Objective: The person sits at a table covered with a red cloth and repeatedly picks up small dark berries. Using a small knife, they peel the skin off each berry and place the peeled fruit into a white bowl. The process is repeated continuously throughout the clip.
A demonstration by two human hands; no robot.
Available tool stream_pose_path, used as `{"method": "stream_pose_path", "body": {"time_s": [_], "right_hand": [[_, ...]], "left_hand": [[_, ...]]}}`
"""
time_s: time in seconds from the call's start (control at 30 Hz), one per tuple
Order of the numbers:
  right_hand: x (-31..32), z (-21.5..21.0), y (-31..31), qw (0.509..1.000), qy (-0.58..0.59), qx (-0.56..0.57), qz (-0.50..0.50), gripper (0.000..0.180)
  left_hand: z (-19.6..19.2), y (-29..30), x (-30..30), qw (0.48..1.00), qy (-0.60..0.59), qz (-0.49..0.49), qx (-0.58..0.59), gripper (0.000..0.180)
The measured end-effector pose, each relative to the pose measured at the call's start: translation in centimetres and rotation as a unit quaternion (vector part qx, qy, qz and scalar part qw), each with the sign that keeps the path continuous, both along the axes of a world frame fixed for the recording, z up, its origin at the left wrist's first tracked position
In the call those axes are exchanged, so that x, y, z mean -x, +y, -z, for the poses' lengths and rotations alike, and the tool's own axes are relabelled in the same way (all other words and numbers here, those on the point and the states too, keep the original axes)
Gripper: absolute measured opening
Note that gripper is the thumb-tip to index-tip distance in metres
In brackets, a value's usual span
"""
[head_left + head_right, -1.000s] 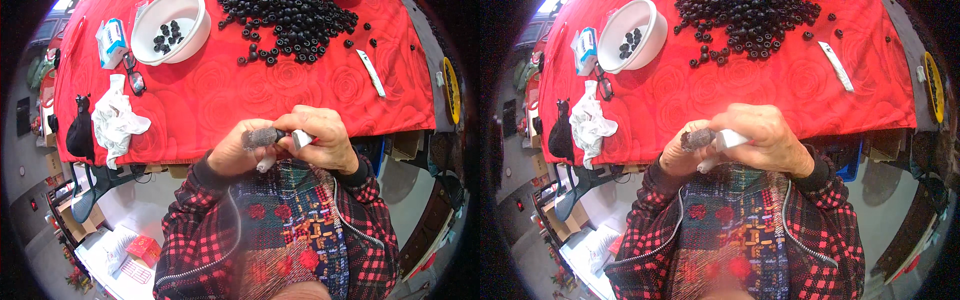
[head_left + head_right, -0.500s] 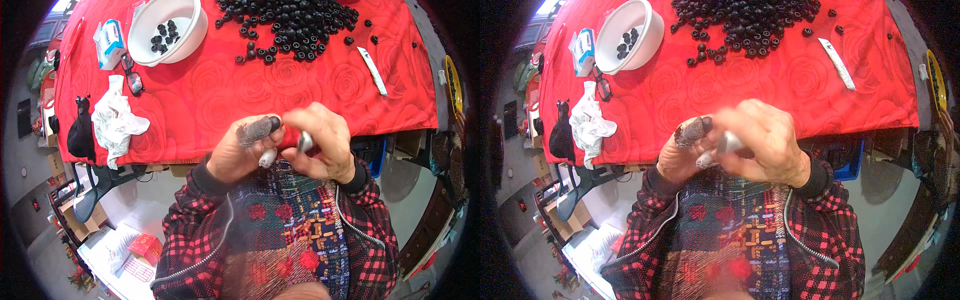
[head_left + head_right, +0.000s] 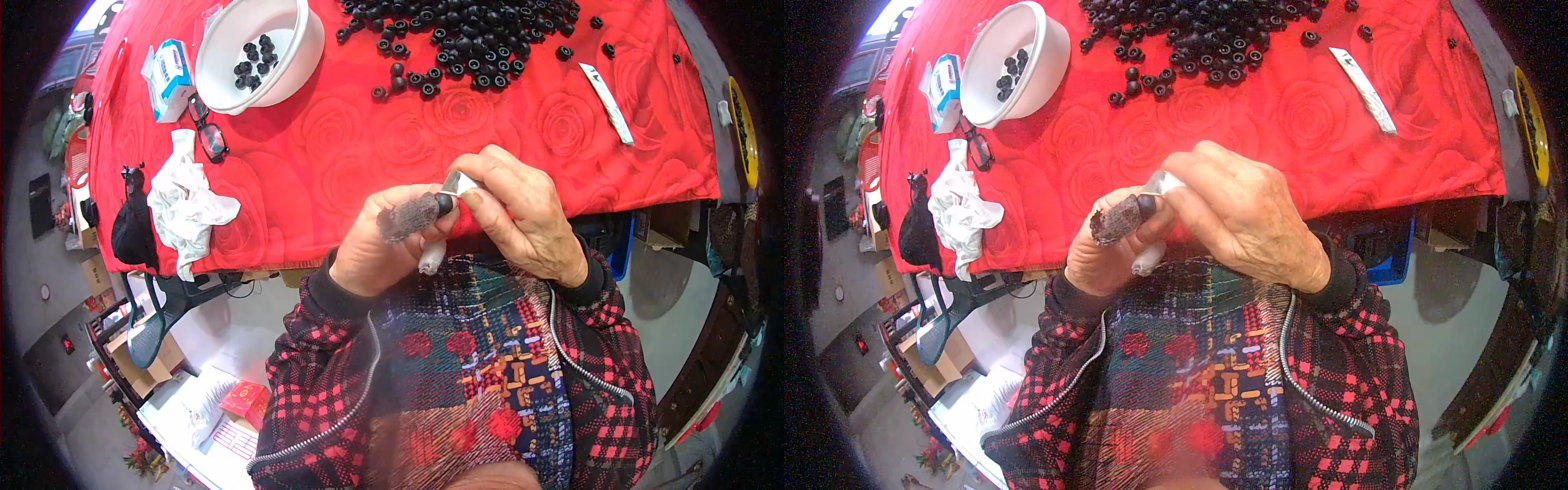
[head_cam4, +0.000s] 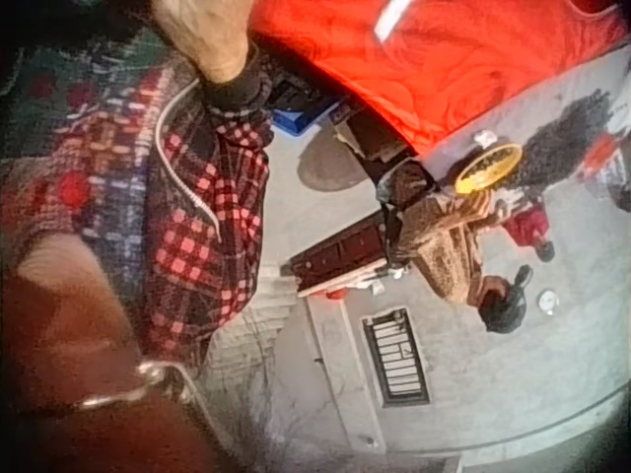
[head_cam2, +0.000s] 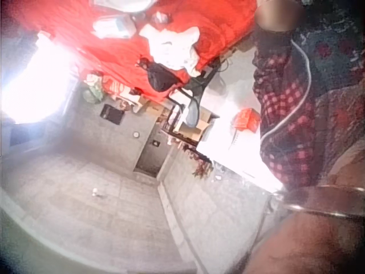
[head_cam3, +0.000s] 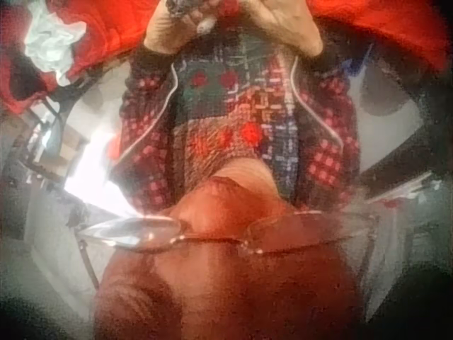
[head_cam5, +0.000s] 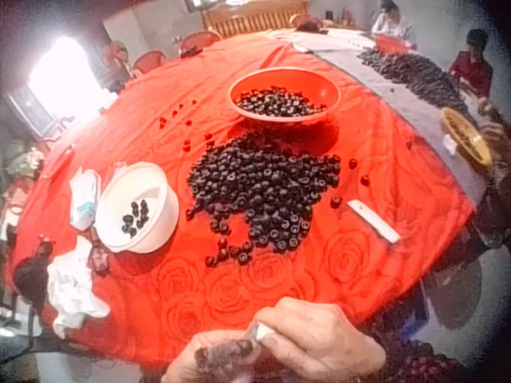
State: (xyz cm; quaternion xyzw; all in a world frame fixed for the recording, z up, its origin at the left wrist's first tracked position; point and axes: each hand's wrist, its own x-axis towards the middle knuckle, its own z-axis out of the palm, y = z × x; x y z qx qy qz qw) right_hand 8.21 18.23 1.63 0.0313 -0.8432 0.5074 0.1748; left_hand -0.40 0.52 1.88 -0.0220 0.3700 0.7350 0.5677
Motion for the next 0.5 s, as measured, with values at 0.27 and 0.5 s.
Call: {"method": "stream_pose_path", "body": {"time_s": [0.27,0.5], "right_hand": [[0.0,-0.2,0.4,0.999,-0.014,0.029,-0.024,0.020],[0.1,-0.6,0.7,0.999,-0.035,0.015,-0.025,0.017]], "left_hand": [[1.3,-0.4,0.5,0.996,-0.039,0.011,-0.079,0.031],[2.2,-0.8,0.5,0.994,-0.071,0.014,-0.088,0.036]]}}
